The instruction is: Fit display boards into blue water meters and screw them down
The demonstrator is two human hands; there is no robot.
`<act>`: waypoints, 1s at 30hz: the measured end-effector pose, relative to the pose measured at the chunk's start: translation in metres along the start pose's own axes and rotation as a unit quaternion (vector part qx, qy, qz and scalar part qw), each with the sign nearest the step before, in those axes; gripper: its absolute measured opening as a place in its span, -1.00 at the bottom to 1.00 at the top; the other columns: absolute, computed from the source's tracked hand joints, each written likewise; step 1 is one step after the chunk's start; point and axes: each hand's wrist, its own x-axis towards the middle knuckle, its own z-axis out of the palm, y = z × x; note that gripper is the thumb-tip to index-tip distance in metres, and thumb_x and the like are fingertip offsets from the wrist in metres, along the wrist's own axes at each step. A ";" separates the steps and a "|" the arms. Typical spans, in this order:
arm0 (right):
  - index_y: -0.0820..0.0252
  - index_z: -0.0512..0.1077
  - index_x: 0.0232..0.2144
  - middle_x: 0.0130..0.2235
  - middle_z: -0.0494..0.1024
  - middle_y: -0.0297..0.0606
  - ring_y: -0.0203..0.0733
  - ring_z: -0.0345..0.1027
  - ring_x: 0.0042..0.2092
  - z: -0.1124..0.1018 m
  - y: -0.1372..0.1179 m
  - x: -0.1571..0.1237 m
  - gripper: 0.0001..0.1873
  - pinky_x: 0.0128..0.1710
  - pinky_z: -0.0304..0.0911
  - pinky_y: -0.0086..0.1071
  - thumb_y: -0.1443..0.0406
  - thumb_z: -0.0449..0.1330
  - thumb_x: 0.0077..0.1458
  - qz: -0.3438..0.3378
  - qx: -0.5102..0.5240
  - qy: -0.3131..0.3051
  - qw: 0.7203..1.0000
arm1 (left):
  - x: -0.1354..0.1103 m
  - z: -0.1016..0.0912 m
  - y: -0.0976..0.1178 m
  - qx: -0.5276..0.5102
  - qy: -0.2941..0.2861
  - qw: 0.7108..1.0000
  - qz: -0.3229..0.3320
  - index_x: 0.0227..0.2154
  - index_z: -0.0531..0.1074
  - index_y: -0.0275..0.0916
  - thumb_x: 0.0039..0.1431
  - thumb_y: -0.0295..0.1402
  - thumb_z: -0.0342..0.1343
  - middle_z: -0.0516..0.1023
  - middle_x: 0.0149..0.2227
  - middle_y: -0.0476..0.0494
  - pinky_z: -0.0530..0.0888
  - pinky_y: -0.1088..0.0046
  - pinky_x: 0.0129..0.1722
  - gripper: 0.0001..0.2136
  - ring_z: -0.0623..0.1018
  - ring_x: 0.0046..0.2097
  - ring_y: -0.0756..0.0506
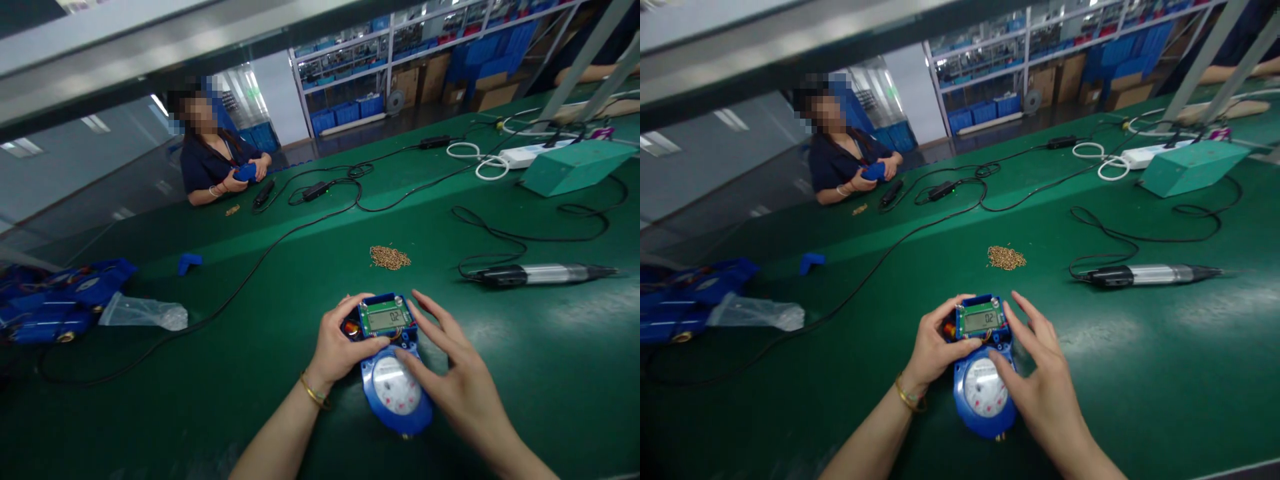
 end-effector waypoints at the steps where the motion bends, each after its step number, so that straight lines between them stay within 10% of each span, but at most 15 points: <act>1: 0.01 0.22 0.26 0.31 0.20 -0.16 -0.01 0.11 0.30 0.000 0.001 0.001 -0.44 0.20 0.23 0.01 0.22 0.18 0.24 0.002 0.010 -0.014 1.000 | 0.000 0.000 0.000 -0.024 -0.004 1.000 -0.011 0.01 0.47 -0.21 -0.05 -0.25 0.39 0.59 -0.02 -0.17 0.41 0.17 0.19 -0.48 0.57 0.03 -0.23; 8: -0.05 0.06 0.34 0.39 0.03 -0.25 -0.02 -0.13 0.39 -0.011 0.014 0.007 -0.32 0.35 -0.07 0.04 0.16 0.16 0.23 0.068 0.170 -0.155 0.971 | -0.002 0.001 -0.001 -0.078 0.000 0.996 -0.030 0.00 0.48 -0.27 -0.12 -0.28 0.44 0.61 -0.06 -0.18 0.49 0.34 0.05 -0.44 0.58 -0.01 -0.22; 17: 0.17 0.09 0.23 0.07 0.49 -0.06 0.05 0.44 0.03 0.006 0.011 0.048 0.04 0.11 0.30 -0.03 0.23 0.44 -0.28 0.286 0.370 -0.246 0.849 | -0.002 0.001 -0.004 -0.078 -0.007 0.997 -0.009 0.00 0.49 -0.22 -0.10 -0.32 0.42 0.59 -0.09 -0.10 0.47 0.47 -0.01 -0.47 0.56 -0.04 -0.15; 30: 0.18 0.34 -0.26 -0.31 0.57 -0.31 -0.13 0.45 -0.25 0.010 0.029 0.068 -0.48 -0.27 0.32 -0.33 0.19 0.42 -0.30 0.154 0.243 -0.268 0.920 | 0.001 0.000 -0.005 -0.062 -0.006 0.998 -0.030 0.03 0.48 -0.27 -0.13 -0.28 0.44 0.60 -0.03 -0.19 0.47 0.34 0.06 -0.41 0.56 0.01 -0.23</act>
